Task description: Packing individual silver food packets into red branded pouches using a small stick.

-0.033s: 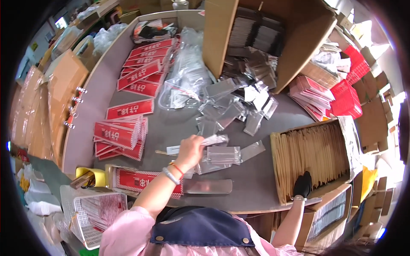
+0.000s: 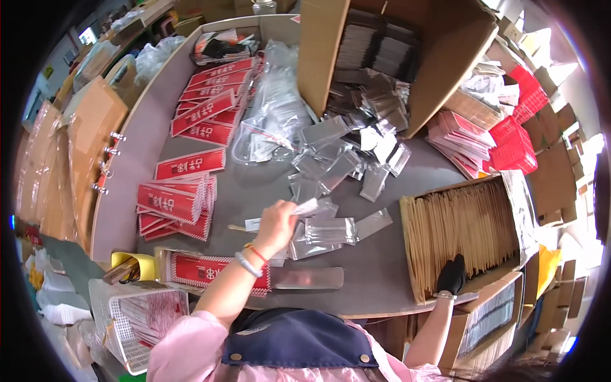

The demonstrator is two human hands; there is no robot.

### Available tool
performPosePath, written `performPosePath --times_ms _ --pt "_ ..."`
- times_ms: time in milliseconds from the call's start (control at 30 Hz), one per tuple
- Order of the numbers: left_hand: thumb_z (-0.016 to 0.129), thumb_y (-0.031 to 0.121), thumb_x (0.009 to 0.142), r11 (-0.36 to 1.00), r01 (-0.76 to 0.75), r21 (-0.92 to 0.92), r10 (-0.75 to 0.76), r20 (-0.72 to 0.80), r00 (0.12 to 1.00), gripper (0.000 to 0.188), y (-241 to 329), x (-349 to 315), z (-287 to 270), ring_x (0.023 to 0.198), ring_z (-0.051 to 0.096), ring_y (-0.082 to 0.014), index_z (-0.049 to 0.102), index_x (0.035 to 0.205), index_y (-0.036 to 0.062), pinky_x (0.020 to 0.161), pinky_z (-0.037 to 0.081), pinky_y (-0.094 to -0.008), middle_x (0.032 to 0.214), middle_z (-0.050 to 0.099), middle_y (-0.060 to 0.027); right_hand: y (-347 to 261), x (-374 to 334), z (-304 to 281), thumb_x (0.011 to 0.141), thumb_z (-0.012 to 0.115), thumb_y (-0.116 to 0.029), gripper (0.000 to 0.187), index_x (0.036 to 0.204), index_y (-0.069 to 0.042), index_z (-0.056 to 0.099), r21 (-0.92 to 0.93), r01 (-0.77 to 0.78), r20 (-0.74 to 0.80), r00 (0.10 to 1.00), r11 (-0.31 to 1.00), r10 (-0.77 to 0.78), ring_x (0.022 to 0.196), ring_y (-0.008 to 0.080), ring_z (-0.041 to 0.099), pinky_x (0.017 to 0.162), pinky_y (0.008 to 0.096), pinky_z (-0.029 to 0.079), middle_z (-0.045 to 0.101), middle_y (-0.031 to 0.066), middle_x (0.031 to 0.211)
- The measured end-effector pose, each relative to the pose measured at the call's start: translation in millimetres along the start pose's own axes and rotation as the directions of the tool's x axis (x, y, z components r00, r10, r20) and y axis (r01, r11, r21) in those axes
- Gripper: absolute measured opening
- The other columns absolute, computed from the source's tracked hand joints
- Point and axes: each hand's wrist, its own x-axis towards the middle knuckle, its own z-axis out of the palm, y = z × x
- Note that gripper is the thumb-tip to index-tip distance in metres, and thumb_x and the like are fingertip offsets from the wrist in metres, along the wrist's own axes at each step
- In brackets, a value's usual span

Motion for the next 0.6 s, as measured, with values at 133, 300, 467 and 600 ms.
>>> performPosePath --times_ms 133,300,467,600 --pt "0.072 0.011 0.083 0.904 0.327 -0.275 -0.19 0.427 0.884 0.014 28 -17 -49 0.076 0.065 -0.0362 0.065 0.09 0.0006 0.066 0.051 -0.0406 0.08 0.064 -0.019 -13 -17 -13 0.1 0.05 -0.018 0.024 0.103 0.003 0.062 0.473 0.0 -0.047 0.999 0.881 0.025 0.093 0.0416 0.062 0.079 0.045 0.048 0.065 0.0233 0.097" --pt "0.082 0.018 0.068 0.997 -0.023 -0.075 0.053 0.427 0.903 0.032 39 -90 -39 0.099 0.058 -0.0299 0.07 0.096 0.0086 0.085 0.048 -0.0419 0.1 0.063 -0.0084 -133 -76 -19 0.09 0.062 -0.013 0.014 0.1 -0.008 0.071 0.448 0.488 0.193 0.765 0.749 -0.614 0.081 0.0343 0.061 0.074 0.0441 0.049 0.062 0.0146 0.083" --pt "0.087 0.023 0.06 0.996 -0.07 0.046 0.054 0.28 0.958 0.067 28 -112 -72 0.109 0.052 -0.0305 0.063 0.12 0.0097 0.094 0.041 -0.045 0.117 0.056 -0.0073 -152 -108 -4 0.084 0.067 -0.016 0.026 0.11 -0.018 0.071 0.421 0.631 0.384 0.526 0.651 -0.759 0.079 0.0314 0.062 0.07 0.0449 0.051 0.061 0.0117 0.081" --pt "0.086 0.023 0.059 0.997 -0.072 0.036 0.057 0.323 0.945 0.069 31 -123 -63 0.111 0.051 -0.0298 0.062 0.121 0.0051 0.095 0.04 -0.0453 0.118 0.056 -0.0068 -192 -131 13 0.081 0.069 -0.016 0.025 0.105 -0.015 0.073 0.547 0.641 0.296 0.454 0.539 -0.84 0.082 0.0321 0.063 0.073 0.0437 0.051 0.066 0.0117 0.088"
